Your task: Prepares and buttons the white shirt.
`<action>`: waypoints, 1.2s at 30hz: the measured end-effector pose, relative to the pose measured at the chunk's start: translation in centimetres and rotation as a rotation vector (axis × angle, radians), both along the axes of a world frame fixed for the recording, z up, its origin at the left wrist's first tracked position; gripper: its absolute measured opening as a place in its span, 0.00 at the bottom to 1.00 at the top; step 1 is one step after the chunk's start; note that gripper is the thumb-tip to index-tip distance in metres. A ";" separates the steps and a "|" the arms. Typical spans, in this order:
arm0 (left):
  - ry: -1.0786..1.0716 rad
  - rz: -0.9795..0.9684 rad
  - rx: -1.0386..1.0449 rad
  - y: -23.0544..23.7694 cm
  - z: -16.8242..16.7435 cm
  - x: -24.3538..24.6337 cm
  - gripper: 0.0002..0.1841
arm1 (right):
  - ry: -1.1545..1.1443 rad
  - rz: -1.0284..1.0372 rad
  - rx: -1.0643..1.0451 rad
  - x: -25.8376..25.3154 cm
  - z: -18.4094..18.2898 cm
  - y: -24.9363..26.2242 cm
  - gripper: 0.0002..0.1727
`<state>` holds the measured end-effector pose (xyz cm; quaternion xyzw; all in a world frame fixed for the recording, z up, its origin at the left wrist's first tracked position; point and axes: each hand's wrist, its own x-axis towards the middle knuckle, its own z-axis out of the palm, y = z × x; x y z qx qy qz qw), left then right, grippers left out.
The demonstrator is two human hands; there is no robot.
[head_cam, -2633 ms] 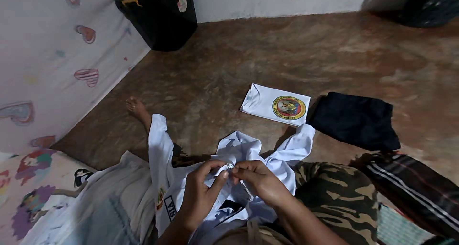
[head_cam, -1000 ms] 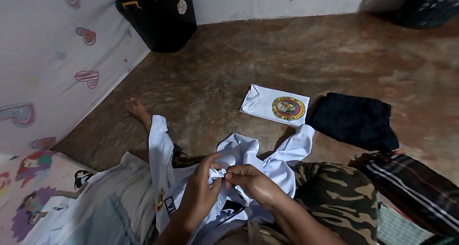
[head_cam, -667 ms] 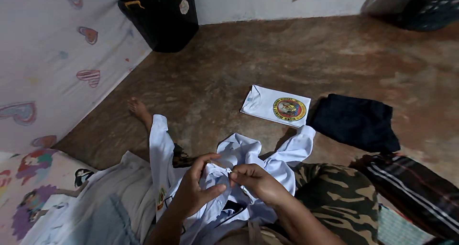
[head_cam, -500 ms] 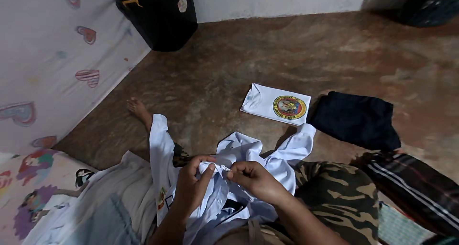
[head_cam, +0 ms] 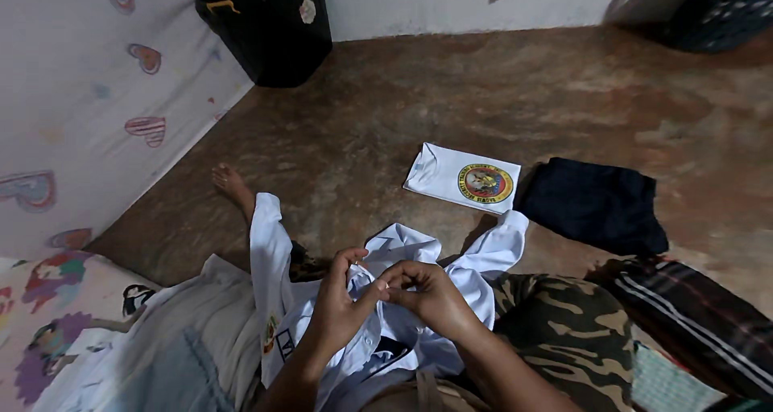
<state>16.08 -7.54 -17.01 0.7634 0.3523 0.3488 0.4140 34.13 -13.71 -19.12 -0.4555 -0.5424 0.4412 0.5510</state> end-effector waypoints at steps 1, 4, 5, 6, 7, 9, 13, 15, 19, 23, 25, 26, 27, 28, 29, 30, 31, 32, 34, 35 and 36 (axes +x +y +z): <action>0.007 0.000 -0.015 0.0 -0.1 0.0 0.27 | 0.005 0.024 -0.025 0.1 -0.1 0.0 0.08; 0.021 -0.048 0.004 0.3 0.1 -0.1 0.22 | 0.007 0.124 -0.147 0.1 0.1 0.0 0.09; 0.039 -0.077 0.030 0.5 0.1 -0.1 0.22 | 0.009 0.146 -0.180 0.1 0.3 0.1 0.10; 0.073 -0.106 0.062 0.6 0.2 -0.2 0.22 | 0.007 0.161 -0.206 0.1 0.4 0.2 0.10; 0.117 -0.132 0.095 0.7 0.3 -0.2 0.22 | 0.006 0.169 -0.223 0.2 0.4 0.3 0.10; 0.197 -0.168 0.171 0.8 0.5 -0.1 0.22 | -0.005 0.153 -0.240 0.2 0.3 0.7 0.09; 0.202 0.021 0.328 0.5 0.2 0.1 0.26 | 0.038 0.102 -0.282 0.4 -0.5 1.1 0.06; 0.167 0.177 0.409 0.0 -0.3 -0.1 0.23 | 0.133 0.075 -0.309 0.6 -1.0 1.2 0.04; 0.292 0.218 0.393 -2.0 -1.6 -0.9 0.15 | 0.413 -0.034 -0.386 0.6 -1.4 1.4 0.03; 0.407 0.163 0.449 -2.2 -3.1 -0.4 0.17 | 0.556 -0.050 -0.439 0.1 -1.3 1.4 0.05; 0.417 0.153 0.494 -1.9 -3.3 -0.1 0.13 | 0.540 -0.025 -0.428 -0.1 -1.5 1.4 0.04; 0.418 0.147 0.514 -1.7 -3.4 0.0 0.11 | 0.522 -0.030 -0.414 -0.2 -1.6 1.3 0.04; 0.421 0.140 0.528 -1.6 -3.4 0.2 0.10 | 0.504 -0.050 -0.394 -0.2 -1.7 1.3 0.03; 0.428 0.133 0.538 -1.6 -3.3 0.3 0.09 | 0.497 -0.082 -0.373 -0.2 -1.8 1.2 0.03; 0.440 0.122 0.545 -1.7 -3.2 0.5 0.09 | 0.504 -0.122 -0.354 -0.4 -2.0 1.2 0.03; 0.460 0.107 0.555 -1.8 -2.9 0.7 0.09 | 0.514 -0.170 -0.335 -0.7 -2.1 1.2 0.03; 0.482 0.093 0.573 -1.9 -2.8 1.0 0.09 | 0.520 -0.215 -0.314 -1.1 -2.2 1.1 0.03; 0.510 0.084 0.596 -2.1 -2.6 1.3 0.09 | 0.524 -0.253 -0.293 -1.6 -2.3 1.0 0.03; 0.570 0.080 0.629 -2.4 -2.4 1.8 0.10 | 0.540 -0.331 -0.265 -2.6 -2.5 0.9 0.03; 0.591 0.084 0.642 -2.4 -2.4 2.0 0.10 | 0.550 -0.370 -0.260 -3.0 -2.6 0.8 0.03; 0.601 0.090 0.653 -2.5 -2.5 2.1 0.10 | 0.562 -0.403 -0.258 -3.3 -2.7 0.8 0.03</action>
